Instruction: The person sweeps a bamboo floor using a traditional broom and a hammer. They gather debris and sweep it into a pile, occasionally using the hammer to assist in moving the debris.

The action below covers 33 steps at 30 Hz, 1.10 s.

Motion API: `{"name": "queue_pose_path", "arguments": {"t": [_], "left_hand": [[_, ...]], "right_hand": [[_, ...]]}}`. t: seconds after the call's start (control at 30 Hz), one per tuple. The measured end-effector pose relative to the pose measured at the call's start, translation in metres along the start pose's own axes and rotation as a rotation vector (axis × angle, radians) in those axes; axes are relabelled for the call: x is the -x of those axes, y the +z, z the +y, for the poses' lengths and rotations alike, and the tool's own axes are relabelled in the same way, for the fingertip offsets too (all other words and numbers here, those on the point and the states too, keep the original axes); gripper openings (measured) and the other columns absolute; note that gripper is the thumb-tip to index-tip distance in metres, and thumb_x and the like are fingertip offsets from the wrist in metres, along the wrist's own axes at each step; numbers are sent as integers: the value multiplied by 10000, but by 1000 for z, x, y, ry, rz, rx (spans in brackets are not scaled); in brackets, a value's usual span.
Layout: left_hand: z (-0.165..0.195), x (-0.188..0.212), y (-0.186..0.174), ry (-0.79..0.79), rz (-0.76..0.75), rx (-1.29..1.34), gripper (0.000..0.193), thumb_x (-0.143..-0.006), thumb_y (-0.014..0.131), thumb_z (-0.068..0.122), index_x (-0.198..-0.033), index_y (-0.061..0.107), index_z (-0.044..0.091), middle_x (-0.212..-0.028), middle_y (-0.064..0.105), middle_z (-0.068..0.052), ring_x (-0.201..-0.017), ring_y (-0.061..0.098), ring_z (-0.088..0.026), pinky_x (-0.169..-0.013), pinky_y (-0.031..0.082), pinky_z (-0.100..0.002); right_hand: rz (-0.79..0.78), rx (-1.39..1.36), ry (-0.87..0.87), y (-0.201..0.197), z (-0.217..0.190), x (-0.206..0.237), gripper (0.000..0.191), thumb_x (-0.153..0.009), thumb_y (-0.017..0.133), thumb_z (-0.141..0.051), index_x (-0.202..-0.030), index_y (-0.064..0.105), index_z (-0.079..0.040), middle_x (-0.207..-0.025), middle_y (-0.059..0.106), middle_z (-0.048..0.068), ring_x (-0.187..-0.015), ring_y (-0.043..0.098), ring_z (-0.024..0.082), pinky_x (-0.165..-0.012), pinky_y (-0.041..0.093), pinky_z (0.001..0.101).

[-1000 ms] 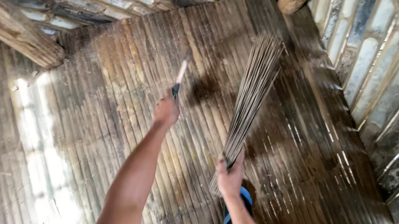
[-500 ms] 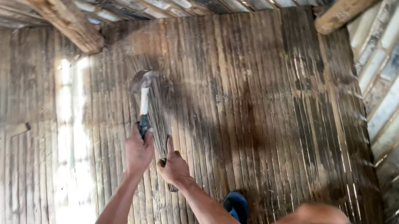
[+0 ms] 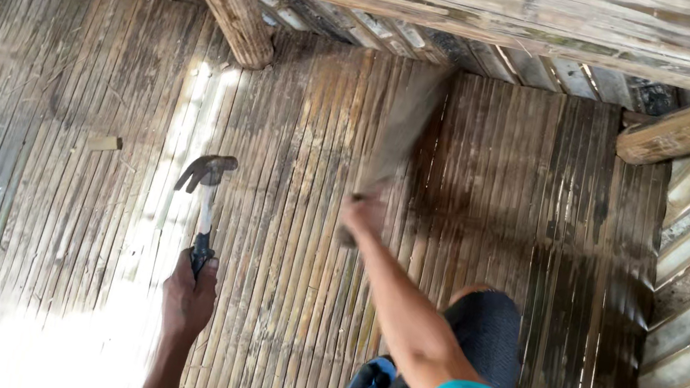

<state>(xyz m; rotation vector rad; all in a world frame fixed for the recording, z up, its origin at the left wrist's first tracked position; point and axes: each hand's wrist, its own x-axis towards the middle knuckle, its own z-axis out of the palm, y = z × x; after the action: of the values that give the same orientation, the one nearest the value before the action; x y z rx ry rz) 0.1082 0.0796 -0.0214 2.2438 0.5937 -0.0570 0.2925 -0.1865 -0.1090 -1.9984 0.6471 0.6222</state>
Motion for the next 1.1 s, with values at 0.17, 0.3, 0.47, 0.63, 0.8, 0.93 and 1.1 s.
{"name": "queue_pose_path", "arguments": {"t": [0.17, 0.3, 0.47, 0.63, 0.8, 0.93, 1.1], "left_hand": [[3, -3, 15, -64, 41, 89, 239, -1023, 566, 283, -1057, 613, 50, -698, 664, -176, -570, 639, -324, -533, 472, -479], [-19, -1, 1, 4, 52, 71, 244, -990, 590, 276, -1059, 633, 46, -714, 669, -186, -632, 662, -338, -575, 488, -480], [-55, -24, -6, -113, -73, 68, 261, -986, 580, 303, -1028, 618, 48, -708, 667, -216, -629, 684, -397, -599, 492, -509], [-68, -83, 7, 121, -34, 157, 238, -975, 622, 242, -1040, 613, 13, -755, 639, -242, -687, 631, -439, -632, 500, -487], [-75, -130, -3, 157, -182, 207, 250, -984, 604, 263, -1074, 615, 30, -748, 665, -209, -680, 663, -402, -621, 504, -475], [-82, -143, -5, 273, -172, 186, 272, -981, 647, 274, -1079, 627, 21, -737, 669, -173, -649, 666, -338, -588, 512, -439], [-76, -151, 15, 55, -358, 345, 282, -1010, 617, 308, -1014, 599, 27, -661, 641, -104, -546, 636, -198, -509, 501, -385]], "right_hand": [[-271, 122, -147, 40, 1, 71, 929, -982, 536, -211, -1647, -113, -184, -749, 617, 49, -413, 467, 134, -323, 390, 294], [-80, -97, -123, 44, -1, 65, 918, -991, 538, -225, -1634, -115, -176, -863, 681, 81, -437, 553, 148, -337, 461, 313], [-29, 34, 12, 62, -29, 26, 917, -1011, 566, -313, -1644, -84, -177, -950, 704, 135, -517, 564, 172, -431, 465, 351], [-179, 385, -13, 70, -22, 34, 888, -1037, 542, -405, -1668, -60, -238, -1139, 724, 132, -510, 423, 174, -453, 347, 371], [-17, 435, 4, 72, -37, 49, 890, -1012, 576, -336, -1634, -58, -278, -1523, 453, 221, -458, 456, 154, -393, 380, 337], [-49, 464, 103, 60, -66, 71, 923, -984, 596, -243, -1660, -21, -366, -1546, 461, 215, -483, 431, 86, -393, 376, 242], [39, 531, 57, 42, -97, 66, 912, -969, 630, -292, -1685, 67, -337, -1365, 667, 252, -496, 403, 66, -407, 360, 247]]}}
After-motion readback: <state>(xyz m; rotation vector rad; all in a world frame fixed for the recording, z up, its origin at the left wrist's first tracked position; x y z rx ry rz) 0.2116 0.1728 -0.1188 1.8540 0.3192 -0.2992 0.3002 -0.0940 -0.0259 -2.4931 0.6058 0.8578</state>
